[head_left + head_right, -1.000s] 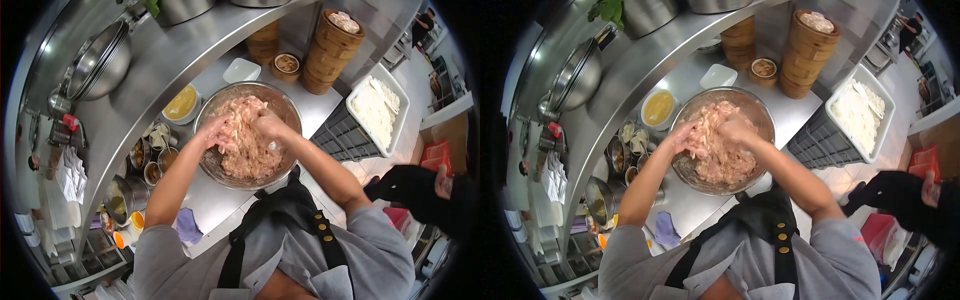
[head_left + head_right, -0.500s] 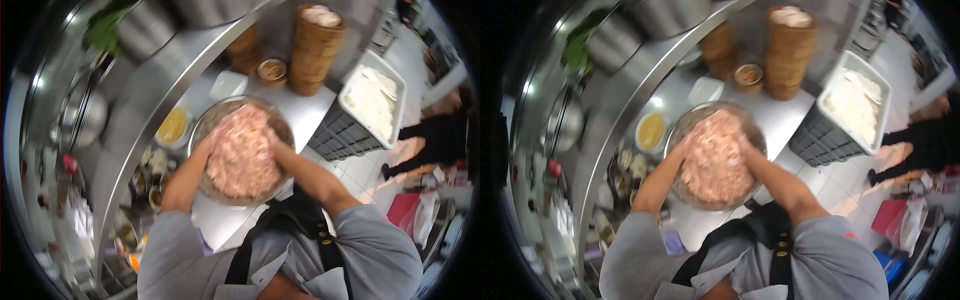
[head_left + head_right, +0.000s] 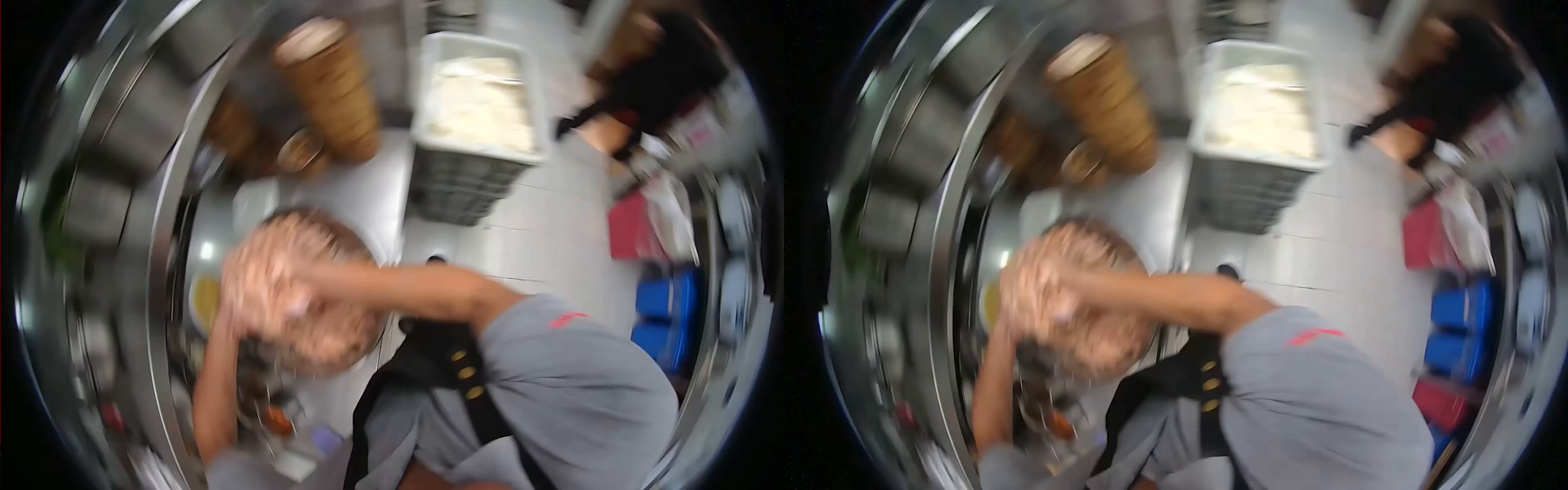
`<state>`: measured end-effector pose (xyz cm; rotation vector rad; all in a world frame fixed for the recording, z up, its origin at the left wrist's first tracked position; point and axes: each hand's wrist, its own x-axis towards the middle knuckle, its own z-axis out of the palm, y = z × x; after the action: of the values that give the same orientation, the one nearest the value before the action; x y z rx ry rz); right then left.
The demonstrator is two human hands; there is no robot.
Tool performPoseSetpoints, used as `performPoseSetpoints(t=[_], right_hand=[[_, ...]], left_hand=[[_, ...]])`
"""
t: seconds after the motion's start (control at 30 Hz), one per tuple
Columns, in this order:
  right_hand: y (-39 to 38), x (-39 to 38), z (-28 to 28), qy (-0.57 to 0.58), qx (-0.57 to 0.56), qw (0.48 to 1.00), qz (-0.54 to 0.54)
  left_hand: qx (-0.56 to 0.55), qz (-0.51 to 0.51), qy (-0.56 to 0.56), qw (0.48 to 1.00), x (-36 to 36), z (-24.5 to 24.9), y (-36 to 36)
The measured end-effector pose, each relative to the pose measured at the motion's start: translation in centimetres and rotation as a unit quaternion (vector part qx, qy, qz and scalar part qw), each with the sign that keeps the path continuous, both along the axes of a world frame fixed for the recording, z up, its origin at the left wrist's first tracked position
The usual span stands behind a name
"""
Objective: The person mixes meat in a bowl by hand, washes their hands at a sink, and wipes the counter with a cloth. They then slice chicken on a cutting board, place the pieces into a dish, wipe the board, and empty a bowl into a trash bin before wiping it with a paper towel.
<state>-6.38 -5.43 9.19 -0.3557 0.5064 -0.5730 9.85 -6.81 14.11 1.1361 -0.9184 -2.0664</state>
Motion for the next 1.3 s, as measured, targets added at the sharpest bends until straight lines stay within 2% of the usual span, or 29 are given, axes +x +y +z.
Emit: performPoseSetpoints(t=[0.13,0.23,0.27,0.3,0.37,0.43,0.5,0.53,0.57,0.6,0.63,0.67,0.7,0.73,0.77,0.8,0.83,0.9,0.93,0.97,1.03,1.07,1.1,1.17,1.2,1.27,1.3], right_hand=[[-2.5,0.1,5.1,0.058,-0.069,0.996,0.000],[-3.1,1.4,6.9,0.181,-0.207,0.961,-0.008],[-5.3,3.8,1.4,0.348,-0.420,0.837,-0.030],[-4.4,3.9,0.9,0.343,-0.425,0.838,-0.019],[-3.7,3.4,-0.8,0.450,-0.565,0.687,0.088],[-5.4,2.9,-4.0,0.456,-0.696,0.521,0.192],[-6.4,0.7,0.1,0.487,-0.629,0.545,0.263],[-7.2,0.9,-1.1,0.473,-0.636,0.545,0.271],[-8.8,1.6,-2.9,0.464,-0.695,0.488,0.253],[-10.2,2.0,-4.0,0.450,-0.748,0.430,0.231],[-11.3,2.1,-4.2,0.435,-0.756,0.429,0.235],[-12.4,2.2,-4.1,0.455,-0.719,0.436,0.293],[-12.9,2.2,-4.5,0.474,-0.675,0.443,0.352],[-13.2,2.0,-5.9,0.465,-0.680,0.442,0.356],[-12.3,1.4,-7.8,0.434,-0.568,0.617,0.331],[-11.5,0.8,-8.3,0.388,-0.430,0.762,0.289],[-11.2,0.7,-8.4,0.385,-0.432,0.762,0.289],[-10.1,-0.1,-8.3,0.319,-0.360,0.821,0.308],[-9.1,-0.5,-7.9,0.285,-0.324,0.842,0.323],[-8.4,-0.5,-7.4,0.249,-0.291,0.862,0.334],[-6.8,-0.6,-5.7,0.195,-0.236,0.884,0.354],[-5.9,-0.6,-4.6,0.177,-0.216,0.889,0.362],[-5.4,-0.8,-1.4,0.188,-0.214,0.871,0.401],[-4.6,-1.4,-0.4,0.197,-0.207,0.848,0.446],[-4.8,-1.7,-1.1,0.056,-0.216,0.897,0.382],[-5.7,-1.2,-1.1,-0.036,-0.274,0.913,0.300],[-6.1,-0.3,0.0,-0.012,-0.302,0.906,0.295]], left_hand=[[-0.049,0.056,0.063,0.995,0.2,2.1,1.6],[-0.042,0.130,0.096,0.986,0.8,1.8,4.0],[-0.031,0.162,0.128,0.978,0.7,1.3,4.4],[-0.032,0.174,0.129,0.976,1.2,0.0,4.3],[0.176,0.191,0.009,0.966,3.6,-4.5,3.2],[0.192,0.366,-0.054,0.909,3.6,-4.1,5.2],[0.096,0.401,-0.227,0.882,1.0,-2.7,7.8],[0.070,0.365,-0.260,0.891,0.7,-3.9,8.9],[0.040,0.326,-0.292,0.898,0.7,-6.2,9.6],[0.040,0.393,-0.346,0.851,0.8,-11.2,10.5],[0.040,0.456,-0.322,0.829,-1.1,-12.9,11.2],[0.035,0.516,-0.298,0.802,-3.1,-14.5,11.9],[0.034,0.547,-0.248,0.799,-4.6,-14.9,11.9],[0.032,0.575,-0.199,0.793,-6.1,-15.5,11.9],[0.094,0.582,-0.105,0.801,-6.0,-17.9,12.2],[0.149,0.580,-0.008,0.801,-6.4,-17.9,12.1],[0.147,0.583,-0.009,0.799,-6.5,-17.7,11.9],[0.124,0.561,0.158,0.803,-7.6,-16.7,11.2],[0.188,0.549,0.150,0.800,-7.5,-15.8,10.9],[0.181,0.552,0.155,0.799,-7.6,-14.8,10.4],[0.046,0.530,0.199,0.823,-8.2,-13.1,9.8],[0.047,0.574,0.162,0.802,-9.5,-9.8,9.2],[0.046,0.576,0.164,0.799,-9.8,-8.1,8.6],[0.050,0.543,0.129,0.828,-9.3,-5.9,8.9],[0.050,0.545,0.129,0.827,-9.0,-5.1,9.0],[-0.033,0.536,0.046,0.842,-8.1,-3.7,9.3],[-0.033,0.536,0.045,0.842,-7.3,-3.0,9.5]])
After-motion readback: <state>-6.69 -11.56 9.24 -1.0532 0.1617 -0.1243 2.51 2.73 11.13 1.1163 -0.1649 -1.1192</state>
